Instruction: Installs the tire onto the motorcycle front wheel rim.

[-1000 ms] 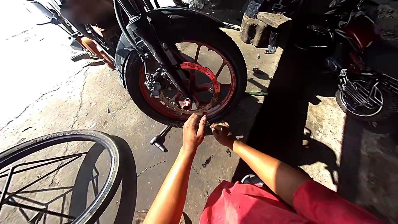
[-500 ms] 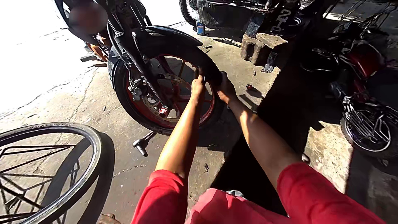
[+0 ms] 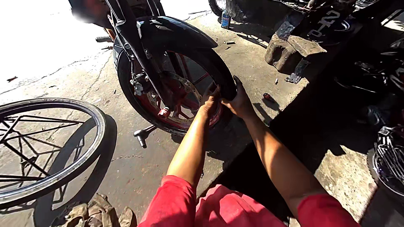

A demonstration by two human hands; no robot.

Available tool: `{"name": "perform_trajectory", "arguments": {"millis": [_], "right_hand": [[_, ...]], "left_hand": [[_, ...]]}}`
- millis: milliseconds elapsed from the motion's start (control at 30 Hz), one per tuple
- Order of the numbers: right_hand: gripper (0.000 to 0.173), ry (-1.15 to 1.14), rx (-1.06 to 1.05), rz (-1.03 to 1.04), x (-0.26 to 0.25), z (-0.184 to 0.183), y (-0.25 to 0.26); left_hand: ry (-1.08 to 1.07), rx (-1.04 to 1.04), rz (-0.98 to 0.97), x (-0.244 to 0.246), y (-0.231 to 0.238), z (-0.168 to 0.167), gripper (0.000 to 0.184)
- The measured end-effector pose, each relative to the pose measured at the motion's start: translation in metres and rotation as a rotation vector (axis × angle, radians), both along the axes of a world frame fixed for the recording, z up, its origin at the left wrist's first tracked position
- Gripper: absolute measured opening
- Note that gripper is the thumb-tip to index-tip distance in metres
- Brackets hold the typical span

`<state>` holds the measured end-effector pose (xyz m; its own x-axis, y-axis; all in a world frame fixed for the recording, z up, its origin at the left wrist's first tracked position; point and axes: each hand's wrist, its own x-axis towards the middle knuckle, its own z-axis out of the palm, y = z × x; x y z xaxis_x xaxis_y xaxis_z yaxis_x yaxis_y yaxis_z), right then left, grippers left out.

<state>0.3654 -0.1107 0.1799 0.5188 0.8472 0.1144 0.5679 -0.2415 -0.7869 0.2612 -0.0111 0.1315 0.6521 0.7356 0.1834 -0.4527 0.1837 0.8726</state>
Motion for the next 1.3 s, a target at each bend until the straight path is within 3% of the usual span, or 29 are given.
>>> {"name": "perform_trajectory", "arguments": {"millis": [67,133,200,267,367,433,500,567,667,767,833,967,1033,1100,1167,1300], "right_hand": [[0.120,-0.101,-0.074,0.025,0.001,0.021,0.009],[0.120,-0.043,-0.107,0.065,0.012,0.022,0.013],[0.104,0.065,-0.144,0.110,0.022,0.015,0.014],[0.096,0.090,-0.180,0.138,0.027,0.015,0.018],[0.092,0.166,-0.123,0.142,0.031,0.009,0.023],[0.091,0.205,-0.095,0.153,0.030,0.006,0.023],[0.090,0.183,-0.106,0.172,0.033,0.009,0.024],[0.092,0.152,-0.133,0.206,0.041,0.008,0.028],[0.091,0.176,-0.143,0.281,0.054,0.008,0.035],[0.088,0.263,-0.084,0.367,0.066,0.004,0.039],[0.088,0.325,-0.027,0.429,0.072,0.001,0.042],[0.088,0.382,0.004,0.484,0.074,0.002,0.041],[0.087,0.346,0.026,0.387,0.062,0.002,0.030],[0.081,0.186,0.157,0.151,0.028,0.009,0.014],[0.058,-0.019,0.325,-0.166,-0.013,0.015,0.021],[0.052,-0.380,0.184,-0.551,-0.043,0.021,0.066]], "left_hand": [[-0.035,-0.025,0.023,0.005,0.000,0.000,0.038],[0.020,-0.020,0.054,0.001,-0.007,0.007,0.039],[0.278,0.052,0.153,-0.016,-0.019,0.032,0.039],[0.606,0.266,0.325,-0.037,-0.018,0.061,0.049],[0.888,0.653,0.547,-0.055,0.013,0.088,0.056],[1.147,0.931,0.432,-0.059,0.039,0.105,0.061],[1.270,1.161,0.214,-0.058,0.061,0.112,0.057],[1.259,1.162,-0.059,-0.056,0.079,0.124,0.050],[1.336,1.107,-0.231,-0.048,0.101,0.121,0.050],[1.331,1.117,-0.289,-0.049,0.112,0.114,0.050],[1.168,1.156,-0.303,-0.048,0.101,0.126,0.044],[1.277,1.214,-0.117,-0.043,0.077,0.134,0.062],[1.314,1.230,-0.048,-0.043,0.074,0.126,0.066],[1.329,1.254,0.004,-0.043,0.074,0.119,0.071],[1.327,1.289,0.044,-0.042,0.076,0.117,0.073],[1.380,1.270,0.081,-0.040,0.075,0.113,0.077]]}}
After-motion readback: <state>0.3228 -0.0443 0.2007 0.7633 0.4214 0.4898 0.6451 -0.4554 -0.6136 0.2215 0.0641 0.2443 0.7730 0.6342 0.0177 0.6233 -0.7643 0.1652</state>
